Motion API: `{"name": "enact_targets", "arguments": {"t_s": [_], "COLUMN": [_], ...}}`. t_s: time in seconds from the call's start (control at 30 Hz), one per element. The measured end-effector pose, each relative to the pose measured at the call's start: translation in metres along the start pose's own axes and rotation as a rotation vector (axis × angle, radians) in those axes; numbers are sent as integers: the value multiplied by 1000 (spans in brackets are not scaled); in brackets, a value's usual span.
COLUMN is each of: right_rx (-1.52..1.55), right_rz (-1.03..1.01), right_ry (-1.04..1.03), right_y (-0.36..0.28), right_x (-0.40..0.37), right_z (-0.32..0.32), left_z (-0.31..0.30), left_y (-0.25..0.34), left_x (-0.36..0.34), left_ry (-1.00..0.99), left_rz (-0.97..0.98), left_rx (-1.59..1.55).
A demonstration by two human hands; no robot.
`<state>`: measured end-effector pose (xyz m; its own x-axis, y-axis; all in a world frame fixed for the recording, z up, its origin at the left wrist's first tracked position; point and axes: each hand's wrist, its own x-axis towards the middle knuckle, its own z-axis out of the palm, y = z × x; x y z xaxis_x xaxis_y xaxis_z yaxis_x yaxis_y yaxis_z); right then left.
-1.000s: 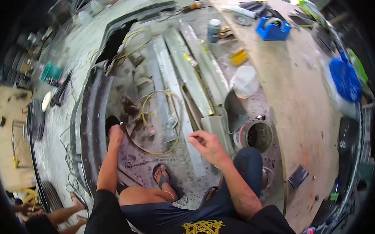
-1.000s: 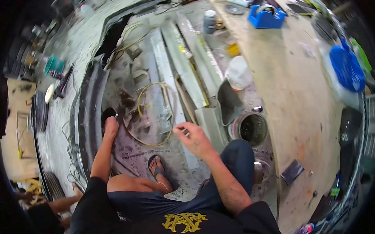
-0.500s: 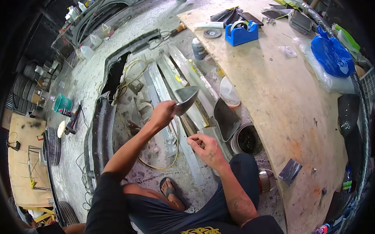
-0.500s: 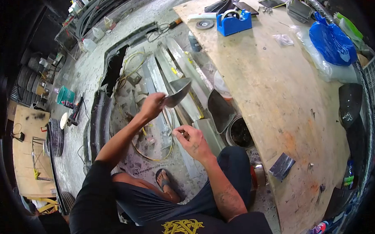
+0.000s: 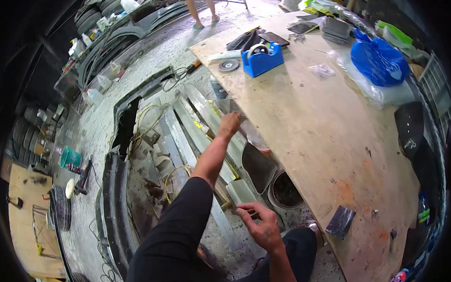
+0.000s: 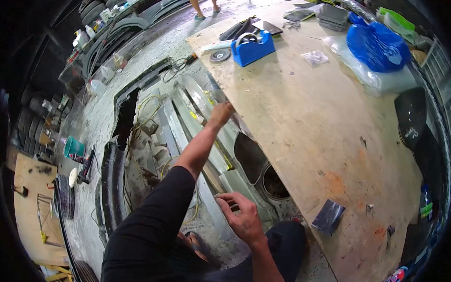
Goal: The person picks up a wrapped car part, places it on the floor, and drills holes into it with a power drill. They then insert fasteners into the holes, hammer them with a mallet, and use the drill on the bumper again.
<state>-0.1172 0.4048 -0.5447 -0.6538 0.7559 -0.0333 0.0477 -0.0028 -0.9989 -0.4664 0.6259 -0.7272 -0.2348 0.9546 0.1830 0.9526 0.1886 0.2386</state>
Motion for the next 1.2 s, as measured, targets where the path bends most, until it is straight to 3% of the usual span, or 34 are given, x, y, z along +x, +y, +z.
{"name": "enact_targets", "arguments": {"t_s": [0.07, 0.1, 0.17, 0.23, 0.33, 0.4, 0.47, 0.5, 0.57, 0.63, 0.7, 0.77, 0.8, 0.93, 1.03, 1.07, 1.17, 1.2], "right_rx": [-37, -75, -95, -76, -12, 32, 35, 36, 59, 72, 80, 83, 82, 58, -25, -27, -45, -85], "right_rz": [29, 51, 121, 170, 154, 188, 173, 167, 125, 114, 111, 82, 84, 34, -43, -43, -47, -22], "right_ry": [-43, -15, -12, -102, -181, -353, -493, -576, -728, -842, -956, -1104, -1128, -1267, -1167, -1147, -1063, -1058], "right_y": [3, 8, 15, 12, 6, 3, 3, 6, 26, 31, 22, 11, 8, 6, 10, 9, 7, 7], "right_x": [3, 5, 11, 19, 29, 35, 37, 35, 24, 4, -21, -43, -49, -55, -41, -36, -28, -25], "right_z": [1, 2, 16, 34, 73, 104, 141, 160, 195, 231, 254, 268, 271, 276, 273, 271, 269, 267], "left_z": [27, 32, 9, -10, -92, -150, -218, -250, -297, -347, -396, -407, -420, -427, -413, -402, -396, -388], "left_y": [-8, -10, -4, -18, -51, -76, -98, -105, -130, -132, -116, -127, -107, -98, -114, -129, -137, -154], "left_x": [-3, -2, -27, -49, -133, -204, -287, -330, -420, -503, -568, -647, -657, -706, -720, -725, -673, -667], "left_ry": [66, -54, 180, 196, -80, -246, -284, -194, 41, 233, 313, 314, 392, 349, 185, 188, 164, 149], "left_rz": [-25, -98, -42, -122, -4, -75, -300, -389, -485, -862, -1130, -1232, -1313, -1325, -1324, -1217, -1217, -1139], "left_rx": [-57, -104, -90, -223, -336, -329, -560, -588, -418, -505, -321, -186, -225, -195, -202, -168, -170, -125]}}
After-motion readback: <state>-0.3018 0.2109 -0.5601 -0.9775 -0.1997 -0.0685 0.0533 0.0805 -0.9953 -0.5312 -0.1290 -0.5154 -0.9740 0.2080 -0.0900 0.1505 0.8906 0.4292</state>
